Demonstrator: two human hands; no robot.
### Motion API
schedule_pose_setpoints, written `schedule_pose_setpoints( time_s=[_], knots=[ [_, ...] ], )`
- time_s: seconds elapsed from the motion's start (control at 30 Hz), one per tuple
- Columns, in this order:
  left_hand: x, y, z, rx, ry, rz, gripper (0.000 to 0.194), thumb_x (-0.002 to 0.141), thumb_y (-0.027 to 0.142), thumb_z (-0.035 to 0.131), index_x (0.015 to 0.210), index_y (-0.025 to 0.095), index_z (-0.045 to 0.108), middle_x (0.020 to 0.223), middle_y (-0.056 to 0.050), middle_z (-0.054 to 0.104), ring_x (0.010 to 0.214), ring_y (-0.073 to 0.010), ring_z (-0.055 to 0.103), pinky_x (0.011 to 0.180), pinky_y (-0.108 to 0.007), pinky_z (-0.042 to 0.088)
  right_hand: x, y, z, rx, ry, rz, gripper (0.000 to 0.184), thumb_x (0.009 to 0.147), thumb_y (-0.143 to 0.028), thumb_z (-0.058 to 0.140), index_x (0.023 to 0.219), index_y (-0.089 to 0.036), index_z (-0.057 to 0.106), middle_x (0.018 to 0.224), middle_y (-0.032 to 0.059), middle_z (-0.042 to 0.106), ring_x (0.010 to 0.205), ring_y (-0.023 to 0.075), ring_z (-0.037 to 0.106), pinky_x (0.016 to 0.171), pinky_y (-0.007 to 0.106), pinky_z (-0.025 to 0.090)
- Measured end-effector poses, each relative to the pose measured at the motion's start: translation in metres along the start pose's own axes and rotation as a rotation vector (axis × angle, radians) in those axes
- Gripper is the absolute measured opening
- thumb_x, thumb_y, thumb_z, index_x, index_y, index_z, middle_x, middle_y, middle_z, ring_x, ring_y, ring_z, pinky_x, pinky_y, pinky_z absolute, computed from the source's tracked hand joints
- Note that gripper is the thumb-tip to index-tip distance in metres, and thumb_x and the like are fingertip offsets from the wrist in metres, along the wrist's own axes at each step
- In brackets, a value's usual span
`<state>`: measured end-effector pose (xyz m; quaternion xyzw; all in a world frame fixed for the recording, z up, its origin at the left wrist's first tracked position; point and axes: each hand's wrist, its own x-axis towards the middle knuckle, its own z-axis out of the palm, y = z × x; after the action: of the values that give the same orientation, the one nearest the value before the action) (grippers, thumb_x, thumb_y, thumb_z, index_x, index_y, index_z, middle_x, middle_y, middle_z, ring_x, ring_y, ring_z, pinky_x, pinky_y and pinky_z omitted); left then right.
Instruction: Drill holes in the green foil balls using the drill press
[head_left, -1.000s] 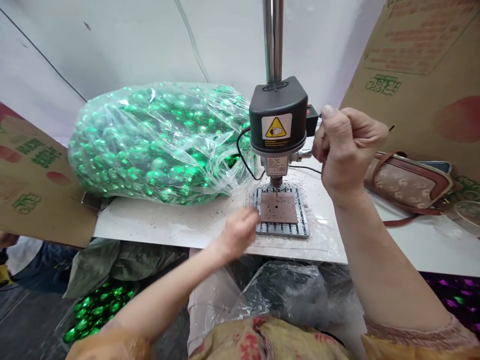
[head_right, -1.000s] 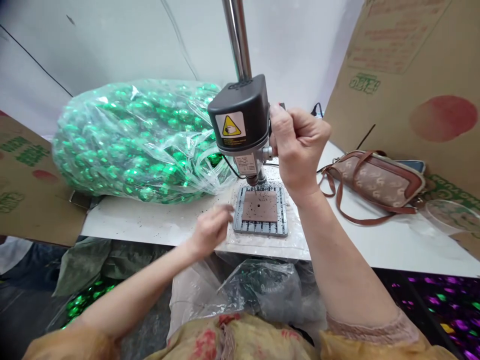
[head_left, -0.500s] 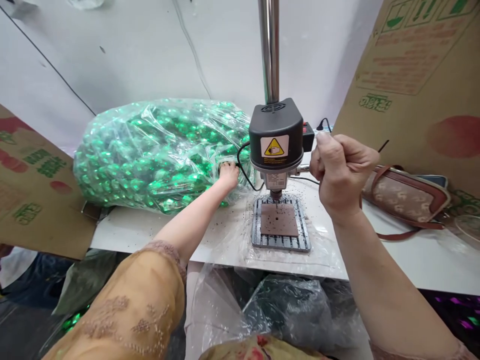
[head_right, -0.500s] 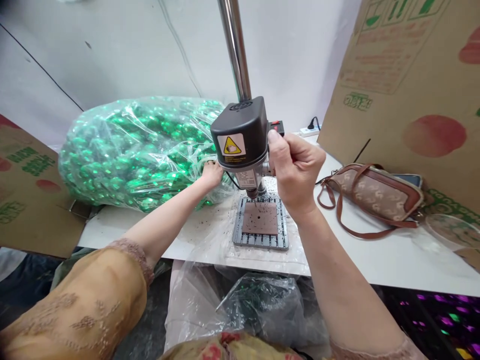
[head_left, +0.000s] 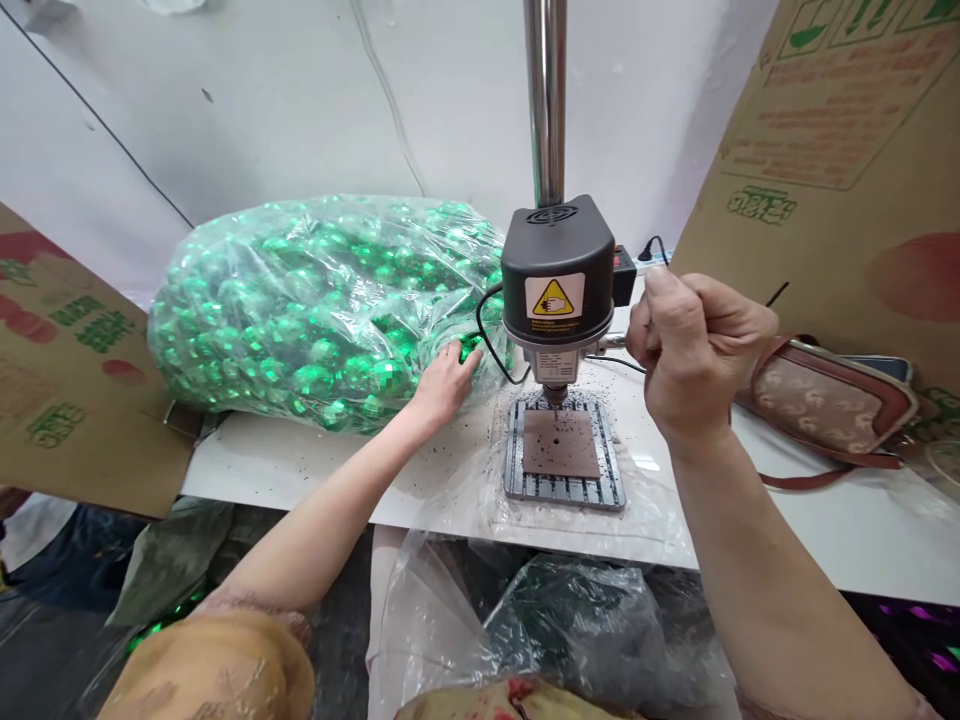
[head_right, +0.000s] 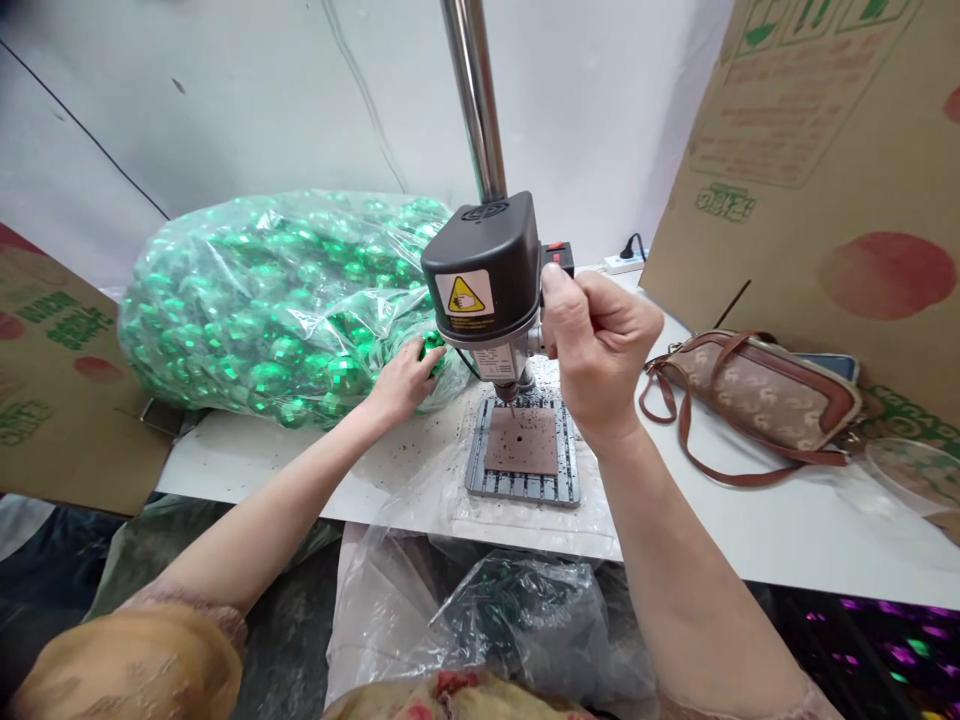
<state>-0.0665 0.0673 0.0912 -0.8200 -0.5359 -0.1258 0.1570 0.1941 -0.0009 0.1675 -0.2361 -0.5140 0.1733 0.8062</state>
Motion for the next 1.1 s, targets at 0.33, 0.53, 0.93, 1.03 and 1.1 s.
schedule_pose_setpoints(
  time_s=[0.33, 0.53, 0.93, 1.03, 1.1],
  knots=[
    [-0.067, 0.100, 0.006, -1.867, -0.004, -0.529, 0.050, 0.086, 0.048, 0.070, 0.127, 0.028, 0.052, 0.105, -0.003, 0.066, 0.087, -0.0178, 0.068, 0.083, -0.039, 0.059, 0.000, 0.000, 0.001, 0.030, 0.003, -0.034, 0.049, 0.088, -0.024, 0.063, 0.047, -0.019, 0.037, 0.041, -0.0054, 0.032, 0.040, 0.0046, 0.029, 0.045, 0.030, 0.022],
    [-0.054, 0.112, 0.039, -1.904, 0.058, -0.735, 0.059, 0.070, 0.050, 0.086, 0.112, 0.023, 0.054, 0.096, -0.002, 0.072, 0.083, -0.0166, 0.070, 0.078, -0.032, 0.056, 0.000, 0.001, 0.000, -0.009, -0.019, -0.027, 0.050, 0.090, -0.029, 0.062, 0.049, -0.019, 0.036, 0.042, -0.0050, 0.032, 0.042, 0.0045, 0.030, 0.047, 0.030, 0.023],
    [-0.056, 0.114, 0.081, -1.496, 0.076, -0.456, 0.054, 0.077, 0.057, 0.078, 0.111, 0.022, 0.053, 0.102, -0.005, 0.070, 0.098, -0.0198, 0.068, 0.090, -0.034, 0.052, 0.000, 0.003, 0.001, -0.015, -0.033, -0.032, 0.053, 0.090, -0.039, 0.062, 0.052, -0.021, 0.031, 0.044, -0.0051, 0.030, 0.042, 0.0056, 0.026, 0.047, 0.030, 0.022],
    [-0.056, 0.114, 0.084, -1.444, 0.050, -0.416, 0.053, 0.079, 0.053, 0.078, 0.115, 0.022, 0.056, 0.113, -0.008, 0.070, 0.109, -0.0234, 0.067, 0.096, -0.037, 0.052, 0.000, 0.003, 0.001, -0.045, -0.037, -0.028, 0.054, 0.090, -0.043, 0.061, 0.053, -0.021, 0.030, 0.044, -0.0050, 0.030, 0.042, 0.0059, 0.027, 0.047, 0.029, 0.023],
    [-0.055, 0.114, 0.086, -1.436, 0.041, -0.384, 0.056, 0.079, 0.052, 0.078, 0.122, 0.022, 0.058, 0.123, -0.010, 0.068, 0.119, -0.0261, 0.064, 0.103, -0.040, 0.050, 0.000, 0.003, 0.001, -0.064, -0.038, -0.026, 0.055, 0.091, -0.048, 0.058, 0.053, -0.021, 0.028, 0.045, -0.0050, 0.027, 0.043, 0.0060, 0.027, 0.047, 0.029, 0.024]
  ],
)
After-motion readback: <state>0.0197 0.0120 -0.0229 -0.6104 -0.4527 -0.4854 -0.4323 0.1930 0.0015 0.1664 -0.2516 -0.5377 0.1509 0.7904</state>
